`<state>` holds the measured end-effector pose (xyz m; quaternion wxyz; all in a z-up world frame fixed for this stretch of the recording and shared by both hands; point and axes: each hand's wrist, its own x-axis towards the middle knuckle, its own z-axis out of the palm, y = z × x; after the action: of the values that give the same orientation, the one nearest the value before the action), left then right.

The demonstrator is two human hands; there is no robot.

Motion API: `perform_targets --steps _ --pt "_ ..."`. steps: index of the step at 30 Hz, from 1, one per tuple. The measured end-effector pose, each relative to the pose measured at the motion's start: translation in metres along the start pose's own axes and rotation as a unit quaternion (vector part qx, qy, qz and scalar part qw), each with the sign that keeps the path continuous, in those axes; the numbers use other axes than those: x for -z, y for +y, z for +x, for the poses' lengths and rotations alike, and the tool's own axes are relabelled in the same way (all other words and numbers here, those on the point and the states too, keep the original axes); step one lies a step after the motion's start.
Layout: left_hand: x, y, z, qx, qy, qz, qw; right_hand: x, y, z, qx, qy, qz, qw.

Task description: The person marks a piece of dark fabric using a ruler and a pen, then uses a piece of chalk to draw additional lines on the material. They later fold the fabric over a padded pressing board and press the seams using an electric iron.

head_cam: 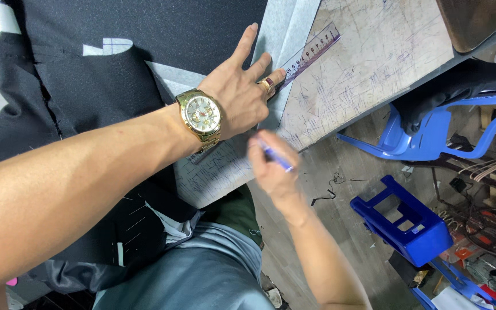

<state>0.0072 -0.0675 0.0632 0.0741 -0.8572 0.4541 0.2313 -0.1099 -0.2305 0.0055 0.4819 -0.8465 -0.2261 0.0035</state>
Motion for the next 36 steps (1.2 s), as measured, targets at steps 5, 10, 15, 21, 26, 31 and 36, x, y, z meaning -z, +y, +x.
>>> perform_targets --steps 5,10,15,21,26,31,36 --pt "0.0 0.0 0.0 -0.001 0.001 -0.004 1.0 0.002 -0.017 0.004 0.009 -0.008 -0.002 1.0" --pt "0.006 0.0 -0.002 -0.005 -0.023 -0.003 1.0 -0.009 0.007 -0.011 -0.064 -0.014 0.042 0.997" --pt "-0.008 0.001 0.002 0.0 0.037 0.006 0.999 0.001 0.004 -0.001 -0.043 0.013 -0.004 0.999" --pt "0.002 -0.001 -0.001 -0.003 0.001 0.011 1.0 0.023 0.003 0.033 -0.036 -0.007 -0.045 0.998" --pt "-0.008 0.001 0.002 0.003 0.042 0.022 0.999 0.037 0.023 0.056 -0.264 0.173 0.057 0.947" --pt "-0.001 -0.001 -0.001 0.0 0.021 0.008 1.0 0.028 0.012 0.031 0.036 -0.046 0.011 0.998" --pt "0.0 -0.001 -0.001 -0.007 -0.015 0.018 1.0 0.043 0.027 0.056 -0.127 0.037 -0.059 0.99"
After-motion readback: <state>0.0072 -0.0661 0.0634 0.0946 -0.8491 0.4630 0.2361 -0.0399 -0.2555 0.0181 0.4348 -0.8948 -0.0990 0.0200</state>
